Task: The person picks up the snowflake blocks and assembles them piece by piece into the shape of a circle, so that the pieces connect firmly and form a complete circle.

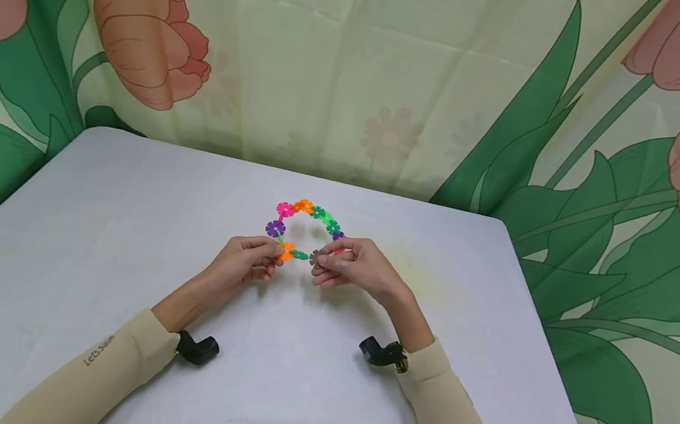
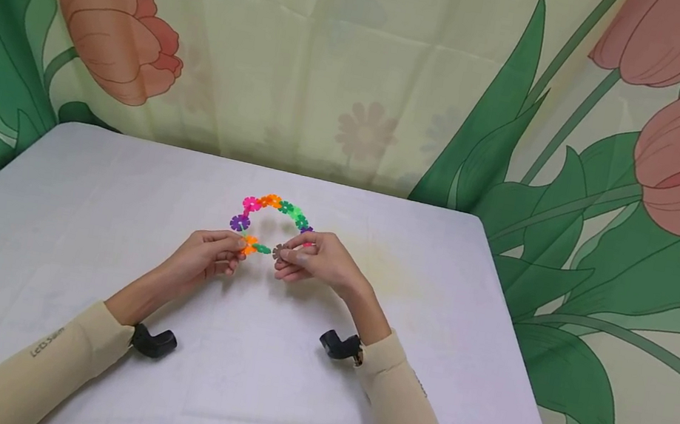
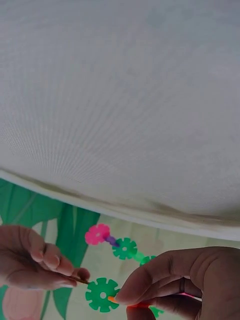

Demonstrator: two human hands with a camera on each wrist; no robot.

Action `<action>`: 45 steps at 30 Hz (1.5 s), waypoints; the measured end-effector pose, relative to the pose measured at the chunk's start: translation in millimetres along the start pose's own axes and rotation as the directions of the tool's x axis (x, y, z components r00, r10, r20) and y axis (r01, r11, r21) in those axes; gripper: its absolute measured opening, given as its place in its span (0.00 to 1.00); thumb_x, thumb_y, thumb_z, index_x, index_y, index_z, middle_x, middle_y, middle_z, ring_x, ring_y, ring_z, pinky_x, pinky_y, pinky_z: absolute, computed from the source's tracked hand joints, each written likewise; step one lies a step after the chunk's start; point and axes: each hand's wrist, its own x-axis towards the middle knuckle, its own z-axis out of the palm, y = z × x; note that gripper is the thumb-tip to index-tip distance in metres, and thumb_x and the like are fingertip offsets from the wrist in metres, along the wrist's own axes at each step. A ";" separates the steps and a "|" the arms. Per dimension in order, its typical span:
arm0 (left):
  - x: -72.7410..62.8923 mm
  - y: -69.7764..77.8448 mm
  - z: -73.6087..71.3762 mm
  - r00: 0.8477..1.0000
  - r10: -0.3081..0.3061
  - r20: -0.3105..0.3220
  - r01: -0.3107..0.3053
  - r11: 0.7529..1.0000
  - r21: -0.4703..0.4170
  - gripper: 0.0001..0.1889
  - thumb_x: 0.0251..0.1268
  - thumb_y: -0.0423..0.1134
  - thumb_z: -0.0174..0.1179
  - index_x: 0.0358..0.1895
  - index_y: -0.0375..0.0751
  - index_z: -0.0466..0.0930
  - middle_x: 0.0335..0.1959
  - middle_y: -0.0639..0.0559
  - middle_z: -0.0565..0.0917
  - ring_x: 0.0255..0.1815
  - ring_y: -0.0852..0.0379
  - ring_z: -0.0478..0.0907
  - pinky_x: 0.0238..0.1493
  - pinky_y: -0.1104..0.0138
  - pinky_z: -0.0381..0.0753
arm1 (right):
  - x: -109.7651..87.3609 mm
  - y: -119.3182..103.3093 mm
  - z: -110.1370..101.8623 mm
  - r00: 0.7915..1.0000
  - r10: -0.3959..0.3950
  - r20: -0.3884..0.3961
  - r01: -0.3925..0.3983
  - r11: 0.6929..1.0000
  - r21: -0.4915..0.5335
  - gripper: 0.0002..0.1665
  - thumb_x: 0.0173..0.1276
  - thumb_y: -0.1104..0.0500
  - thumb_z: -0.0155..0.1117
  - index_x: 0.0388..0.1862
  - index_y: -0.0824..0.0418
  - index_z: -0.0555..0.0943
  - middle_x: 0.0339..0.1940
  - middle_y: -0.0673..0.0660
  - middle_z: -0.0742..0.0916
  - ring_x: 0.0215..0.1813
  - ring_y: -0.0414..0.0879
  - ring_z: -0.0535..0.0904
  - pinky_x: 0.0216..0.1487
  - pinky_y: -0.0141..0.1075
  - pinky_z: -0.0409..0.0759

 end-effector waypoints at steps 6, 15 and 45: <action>-0.6 0.2 -0.1 1.000 0.004 0.004 -0.005 1.000 0.008 0.09 0.80 0.40 0.60 0.46 0.39 0.85 0.29 0.57 0.86 0.28 0.62 0.77 0.34 0.75 0.84 | 0.6 -1.9 1.4 1.000 0.001 0.004 -0.001 1.000 0.024 0.15 0.76 0.60 0.69 0.55 0.68 0.83 0.46 0.69 0.93 0.43 0.54 0.94 0.54 0.53 0.88; -2.3 -0.1 0.1 1.000 -0.004 -0.002 0.004 1.000 0.014 0.10 0.79 0.39 0.60 0.49 0.36 0.84 0.29 0.58 0.85 0.29 0.63 0.77 0.35 0.74 0.84 | 1.6 -1.7 5.6 1.000 0.019 0.014 -0.020 0.999 0.041 0.12 0.77 0.62 0.68 0.52 0.69 0.82 0.44 0.67 0.93 0.44 0.58 0.94 0.50 0.48 0.90; -1.2 -1.5 -2.9 0.999 0.036 -0.005 -0.035 0.998 0.043 0.10 0.78 0.38 0.61 0.49 0.34 0.84 0.30 0.56 0.86 0.29 0.64 0.78 0.36 0.74 0.85 | 4.3 5.7 5.3 0.981 0.109 0.161 -0.116 0.993 0.032 0.26 0.84 0.56 0.59 0.61 0.80 0.80 0.37 0.58 0.95 0.40 0.48 0.95 0.48 0.42 0.91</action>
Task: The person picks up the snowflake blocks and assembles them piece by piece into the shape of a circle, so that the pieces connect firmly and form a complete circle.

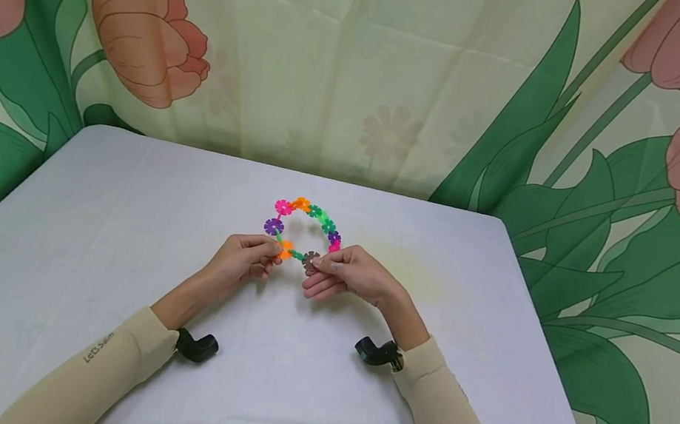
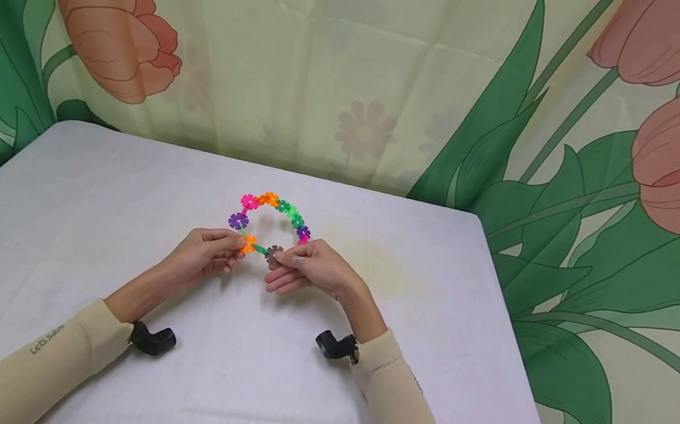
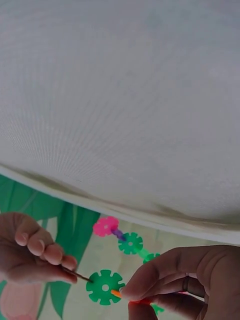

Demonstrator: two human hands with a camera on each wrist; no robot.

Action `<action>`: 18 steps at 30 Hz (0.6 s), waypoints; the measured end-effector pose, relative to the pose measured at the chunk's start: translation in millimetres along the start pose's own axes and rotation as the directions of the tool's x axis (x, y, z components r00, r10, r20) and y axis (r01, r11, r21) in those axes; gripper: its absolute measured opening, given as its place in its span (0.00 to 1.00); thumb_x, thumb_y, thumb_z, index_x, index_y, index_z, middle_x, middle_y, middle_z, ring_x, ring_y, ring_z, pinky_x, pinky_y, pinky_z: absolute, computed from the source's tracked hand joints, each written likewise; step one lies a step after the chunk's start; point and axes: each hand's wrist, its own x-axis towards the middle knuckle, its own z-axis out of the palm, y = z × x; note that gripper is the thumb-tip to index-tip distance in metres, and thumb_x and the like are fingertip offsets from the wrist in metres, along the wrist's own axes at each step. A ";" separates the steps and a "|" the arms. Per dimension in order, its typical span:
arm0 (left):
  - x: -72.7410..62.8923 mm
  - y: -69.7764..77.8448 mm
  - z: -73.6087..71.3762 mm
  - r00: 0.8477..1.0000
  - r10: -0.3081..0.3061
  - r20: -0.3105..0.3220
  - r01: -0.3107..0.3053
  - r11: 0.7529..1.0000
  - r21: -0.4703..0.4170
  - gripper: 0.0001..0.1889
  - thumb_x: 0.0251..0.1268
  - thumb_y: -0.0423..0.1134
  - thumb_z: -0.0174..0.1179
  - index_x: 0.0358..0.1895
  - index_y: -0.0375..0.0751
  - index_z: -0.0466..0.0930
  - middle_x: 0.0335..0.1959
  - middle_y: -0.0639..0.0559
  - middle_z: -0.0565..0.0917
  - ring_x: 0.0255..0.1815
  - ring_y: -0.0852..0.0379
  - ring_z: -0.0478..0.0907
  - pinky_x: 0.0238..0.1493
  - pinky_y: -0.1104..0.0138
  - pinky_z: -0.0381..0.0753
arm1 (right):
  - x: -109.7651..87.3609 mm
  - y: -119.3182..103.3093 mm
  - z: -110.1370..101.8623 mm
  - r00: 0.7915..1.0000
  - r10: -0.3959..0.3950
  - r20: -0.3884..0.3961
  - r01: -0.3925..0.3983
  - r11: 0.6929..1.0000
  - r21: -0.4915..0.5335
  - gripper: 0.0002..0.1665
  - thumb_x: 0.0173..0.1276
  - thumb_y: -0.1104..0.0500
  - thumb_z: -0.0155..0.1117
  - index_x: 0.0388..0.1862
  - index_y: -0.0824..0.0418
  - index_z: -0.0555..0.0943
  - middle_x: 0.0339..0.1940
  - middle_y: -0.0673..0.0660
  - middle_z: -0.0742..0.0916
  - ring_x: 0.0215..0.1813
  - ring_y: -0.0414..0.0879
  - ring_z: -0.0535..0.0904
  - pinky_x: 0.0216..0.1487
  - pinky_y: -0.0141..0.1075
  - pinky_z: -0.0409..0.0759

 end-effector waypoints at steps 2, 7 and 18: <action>0.2 -0.2 -0.1 1.000 0.001 -0.002 -0.001 1.000 -0.001 0.10 0.78 0.38 0.60 0.49 0.33 0.84 0.30 0.57 0.86 0.29 0.64 0.78 0.36 0.74 0.85 | 0.3 0.1 0.1 1.000 -0.004 -0.003 0.004 1.000 0.001 0.26 0.84 0.56 0.58 0.61 0.80 0.80 0.37 0.58 0.95 0.40 0.48 0.95 0.48 0.42 0.91; -0.6 1.1 1.1 1.000 -0.001 -0.003 0.001 1.000 -0.013 0.10 0.78 0.38 0.61 0.50 0.34 0.85 0.30 0.58 0.87 0.30 0.64 0.78 0.36 0.74 0.85 | 0.3 0.3 -0.3 0.999 -0.016 -0.028 0.016 1.000 -0.002 0.25 0.84 0.56 0.58 0.61 0.80 0.80 0.37 0.58 0.95 0.39 0.47 0.94 0.49 0.42 0.91; -0.7 -0.2 -0.4 1.000 0.013 0.017 -0.013 1.000 -0.004 0.08 0.78 0.39 0.63 0.46 0.38 0.86 0.30 0.57 0.88 0.31 0.63 0.78 0.36 0.75 0.85 | 0.5 0.8 1.8 0.998 -0.042 -0.045 0.044 0.999 0.032 0.26 0.85 0.58 0.56 0.61 0.83 0.78 0.35 0.55 0.94 0.38 0.44 0.94 0.48 0.41 0.91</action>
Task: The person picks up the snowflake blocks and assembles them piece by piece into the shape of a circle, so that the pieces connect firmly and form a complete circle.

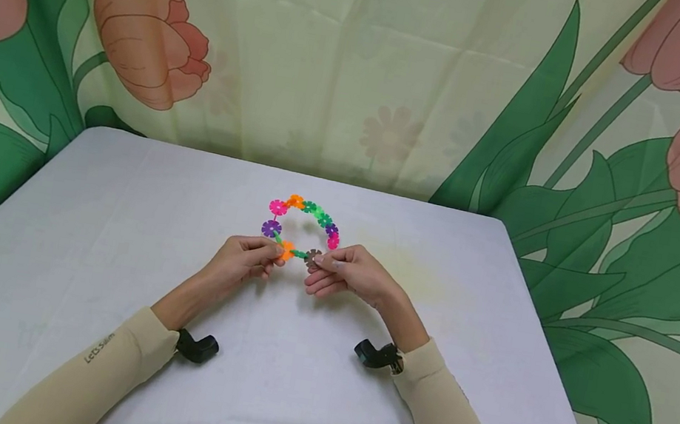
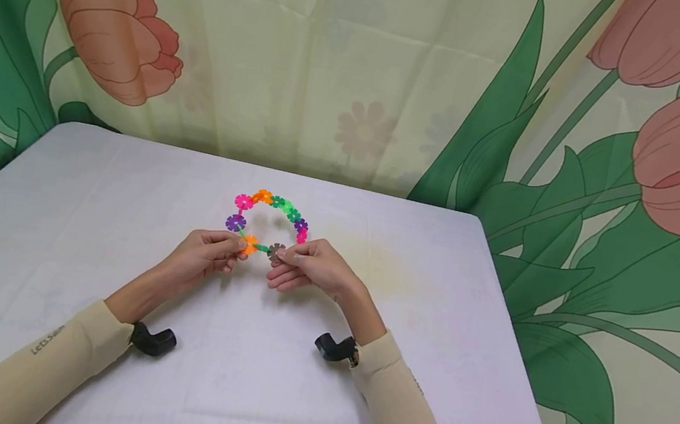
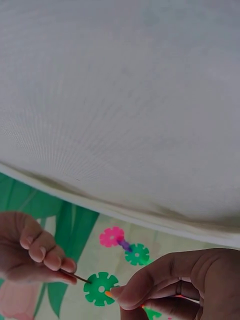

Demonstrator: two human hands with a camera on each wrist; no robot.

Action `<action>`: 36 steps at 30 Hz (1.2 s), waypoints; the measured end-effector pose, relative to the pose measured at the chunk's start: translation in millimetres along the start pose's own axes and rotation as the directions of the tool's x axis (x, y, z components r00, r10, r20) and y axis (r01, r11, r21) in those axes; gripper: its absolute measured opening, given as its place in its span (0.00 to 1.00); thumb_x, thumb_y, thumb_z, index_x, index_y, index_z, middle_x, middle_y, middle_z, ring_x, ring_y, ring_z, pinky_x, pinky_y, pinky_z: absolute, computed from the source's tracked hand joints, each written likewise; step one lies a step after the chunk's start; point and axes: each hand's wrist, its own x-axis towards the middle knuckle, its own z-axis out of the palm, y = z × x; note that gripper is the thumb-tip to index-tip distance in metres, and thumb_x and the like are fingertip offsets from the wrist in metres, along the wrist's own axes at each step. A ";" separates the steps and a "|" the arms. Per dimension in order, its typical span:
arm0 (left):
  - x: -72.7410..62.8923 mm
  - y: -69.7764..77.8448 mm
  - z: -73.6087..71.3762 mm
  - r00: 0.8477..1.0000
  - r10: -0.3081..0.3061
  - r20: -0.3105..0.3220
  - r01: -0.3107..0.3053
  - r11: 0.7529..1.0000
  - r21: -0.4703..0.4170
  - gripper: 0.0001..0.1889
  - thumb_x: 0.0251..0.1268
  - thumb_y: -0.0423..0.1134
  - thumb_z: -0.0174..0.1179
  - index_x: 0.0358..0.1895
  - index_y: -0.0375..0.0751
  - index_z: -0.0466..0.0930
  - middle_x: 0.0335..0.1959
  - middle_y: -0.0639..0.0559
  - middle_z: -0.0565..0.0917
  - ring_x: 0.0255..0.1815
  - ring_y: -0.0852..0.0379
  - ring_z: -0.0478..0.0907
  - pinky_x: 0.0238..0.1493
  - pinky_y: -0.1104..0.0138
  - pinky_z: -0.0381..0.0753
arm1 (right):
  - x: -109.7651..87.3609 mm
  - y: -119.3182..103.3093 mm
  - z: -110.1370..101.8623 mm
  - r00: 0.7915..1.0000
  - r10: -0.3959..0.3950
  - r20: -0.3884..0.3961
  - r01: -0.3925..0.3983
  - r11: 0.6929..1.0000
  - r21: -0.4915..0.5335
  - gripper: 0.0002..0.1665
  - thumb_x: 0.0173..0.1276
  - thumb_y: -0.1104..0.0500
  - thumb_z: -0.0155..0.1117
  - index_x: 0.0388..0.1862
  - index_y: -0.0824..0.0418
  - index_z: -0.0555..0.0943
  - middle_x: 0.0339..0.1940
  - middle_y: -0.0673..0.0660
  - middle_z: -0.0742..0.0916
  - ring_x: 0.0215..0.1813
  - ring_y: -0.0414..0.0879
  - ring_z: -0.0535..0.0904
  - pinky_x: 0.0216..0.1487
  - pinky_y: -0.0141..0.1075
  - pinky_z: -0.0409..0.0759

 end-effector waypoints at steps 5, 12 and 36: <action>0.3 -2.3 -0.7 1.000 -0.010 0.004 0.010 1.000 -0.004 0.08 0.78 0.38 0.62 0.46 0.37 0.86 0.30 0.57 0.88 0.31 0.63 0.78 0.36 0.75 0.84 | -0.2 0.6 1.0 1.000 0.004 -0.013 -0.003 1.000 0.025 0.25 0.85 0.59 0.55 0.63 0.83 0.77 0.34 0.54 0.94 0.37 0.43 0.93 0.46 0.38 0.91; 0.4 -3.8 2.2 1.000 -0.027 0.010 0.028 0.999 -0.017 0.07 0.79 0.38 0.62 0.45 0.38 0.86 0.30 0.57 0.88 0.30 0.64 0.77 0.34 0.76 0.82 | 1.4 1.9 1.4 0.999 0.031 -0.021 -0.030 0.999 0.031 0.24 0.85 0.60 0.56 0.62 0.84 0.77 0.32 0.53 0.93 0.36 0.43 0.93 0.46 0.38 0.91; -0.7 -1.9 7.3 0.995 -0.057 0.085 0.058 0.998 -0.011 0.14 0.77 0.41 0.65 0.56 0.35 0.81 0.42 0.54 0.93 0.34 0.62 0.87 0.45 0.69 0.90 | 7.7 7.3 11.0 0.996 -0.080 -0.043 0.076 0.993 -0.090 0.23 0.83 0.56 0.60 0.52 0.80 0.81 0.27 0.51 0.90 0.30 0.42 0.89 0.40 0.36 0.90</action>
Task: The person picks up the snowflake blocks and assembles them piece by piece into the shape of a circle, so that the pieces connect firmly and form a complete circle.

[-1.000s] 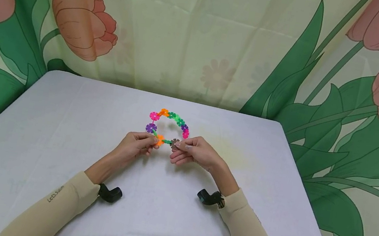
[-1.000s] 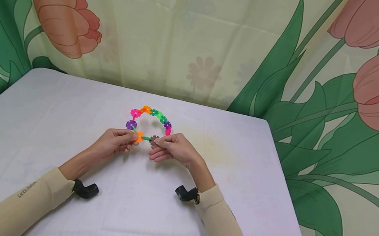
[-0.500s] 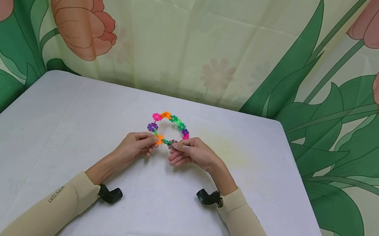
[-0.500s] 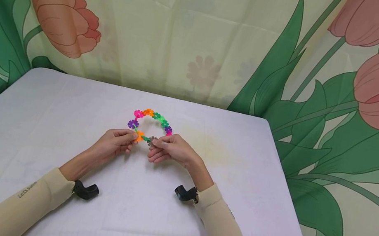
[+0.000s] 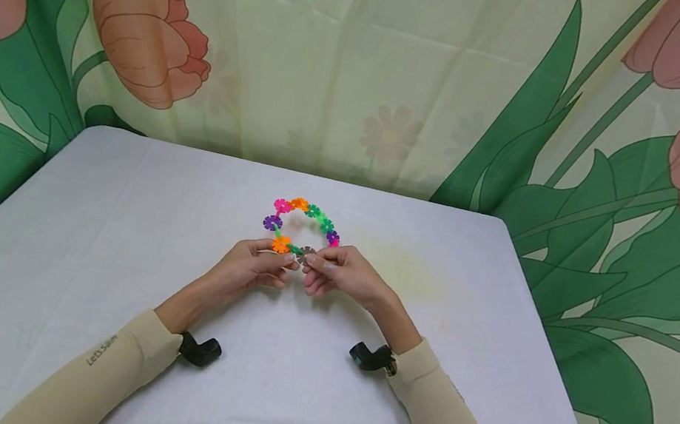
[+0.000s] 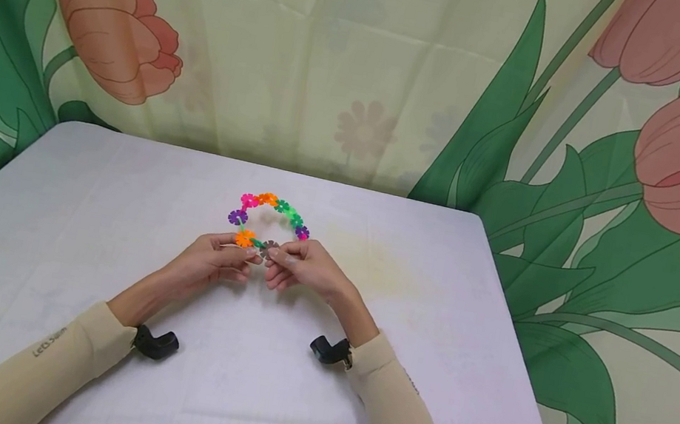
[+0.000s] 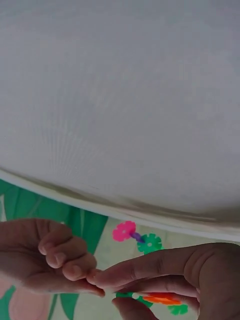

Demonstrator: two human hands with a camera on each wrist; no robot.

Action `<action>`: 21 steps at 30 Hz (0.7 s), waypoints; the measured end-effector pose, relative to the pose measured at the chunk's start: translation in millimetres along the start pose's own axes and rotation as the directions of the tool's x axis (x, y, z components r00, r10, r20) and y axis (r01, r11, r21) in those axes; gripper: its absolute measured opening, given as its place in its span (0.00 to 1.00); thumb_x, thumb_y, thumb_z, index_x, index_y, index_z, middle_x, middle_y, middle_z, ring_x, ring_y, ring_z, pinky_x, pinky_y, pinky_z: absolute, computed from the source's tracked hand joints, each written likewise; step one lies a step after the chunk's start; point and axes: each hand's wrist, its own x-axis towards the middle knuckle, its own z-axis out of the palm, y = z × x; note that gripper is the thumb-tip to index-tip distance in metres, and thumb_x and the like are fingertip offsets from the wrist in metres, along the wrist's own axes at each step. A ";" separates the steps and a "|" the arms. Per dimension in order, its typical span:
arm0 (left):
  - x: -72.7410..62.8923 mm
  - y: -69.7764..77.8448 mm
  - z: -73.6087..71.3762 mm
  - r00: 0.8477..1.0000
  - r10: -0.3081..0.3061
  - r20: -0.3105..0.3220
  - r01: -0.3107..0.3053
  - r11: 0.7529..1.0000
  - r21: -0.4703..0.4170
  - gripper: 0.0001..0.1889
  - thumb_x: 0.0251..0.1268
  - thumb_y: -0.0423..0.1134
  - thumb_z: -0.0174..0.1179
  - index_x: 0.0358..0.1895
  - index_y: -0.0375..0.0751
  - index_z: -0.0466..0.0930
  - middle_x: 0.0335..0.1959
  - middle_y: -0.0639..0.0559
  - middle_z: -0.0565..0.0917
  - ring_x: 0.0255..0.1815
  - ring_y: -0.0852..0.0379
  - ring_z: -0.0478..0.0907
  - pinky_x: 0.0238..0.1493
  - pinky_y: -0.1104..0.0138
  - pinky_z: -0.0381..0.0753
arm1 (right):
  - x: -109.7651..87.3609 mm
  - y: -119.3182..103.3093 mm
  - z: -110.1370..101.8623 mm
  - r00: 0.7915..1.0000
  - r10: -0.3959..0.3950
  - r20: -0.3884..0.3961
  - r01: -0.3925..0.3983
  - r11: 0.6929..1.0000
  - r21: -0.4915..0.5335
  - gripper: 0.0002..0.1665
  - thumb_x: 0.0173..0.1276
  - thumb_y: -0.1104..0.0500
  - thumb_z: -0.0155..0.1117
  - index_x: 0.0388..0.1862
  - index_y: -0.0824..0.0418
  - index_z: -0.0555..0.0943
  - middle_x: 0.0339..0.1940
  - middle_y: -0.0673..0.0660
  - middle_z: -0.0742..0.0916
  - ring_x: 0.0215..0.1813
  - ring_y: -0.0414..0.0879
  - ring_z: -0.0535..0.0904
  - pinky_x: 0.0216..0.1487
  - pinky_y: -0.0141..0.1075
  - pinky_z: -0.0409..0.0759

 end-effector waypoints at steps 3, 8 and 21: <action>-1.8 0.2 3.4 1.000 -0.008 -0.016 0.008 1.000 -0.016 0.17 0.75 0.40 0.67 0.59 0.33 0.81 0.37 0.54 0.92 0.33 0.62 0.87 0.43 0.70 0.90 | 0.9 -0.2 4.7 1.000 -0.022 -0.010 0.022 0.999 -0.033 0.21 0.82 0.56 0.61 0.49 0.78 0.82 0.26 0.50 0.90 0.28 0.41 0.88 0.36 0.34 0.88; -1.6 -0.9 6.4 0.998 -0.011 -0.055 0.009 0.999 -0.044 0.20 0.73 0.38 0.69 0.61 0.30 0.80 0.33 0.53 0.91 0.31 0.62 0.88 0.40 0.71 0.90 | 2.3 0.1 11.2 0.999 -0.053 -0.008 0.052 0.995 -0.085 0.20 0.83 0.56 0.60 0.46 0.77 0.81 0.25 0.50 0.88 0.27 0.41 0.85 0.31 0.31 0.84; 0.9 -0.1 3.8 0.999 0.013 -0.044 -0.017 0.997 -0.075 0.20 0.74 0.29 0.65 0.64 0.29 0.74 0.36 0.57 0.93 0.37 0.61 0.92 0.49 0.67 0.89 | 0.1 -1.4 0.9 0.997 -0.069 -0.044 0.056 0.964 -0.260 0.22 0.82 0.48 0.61 0.42 0.67 0.87 0.31 0.56 0.90 0.32 0.50 0.87 0.35 0.40 0.87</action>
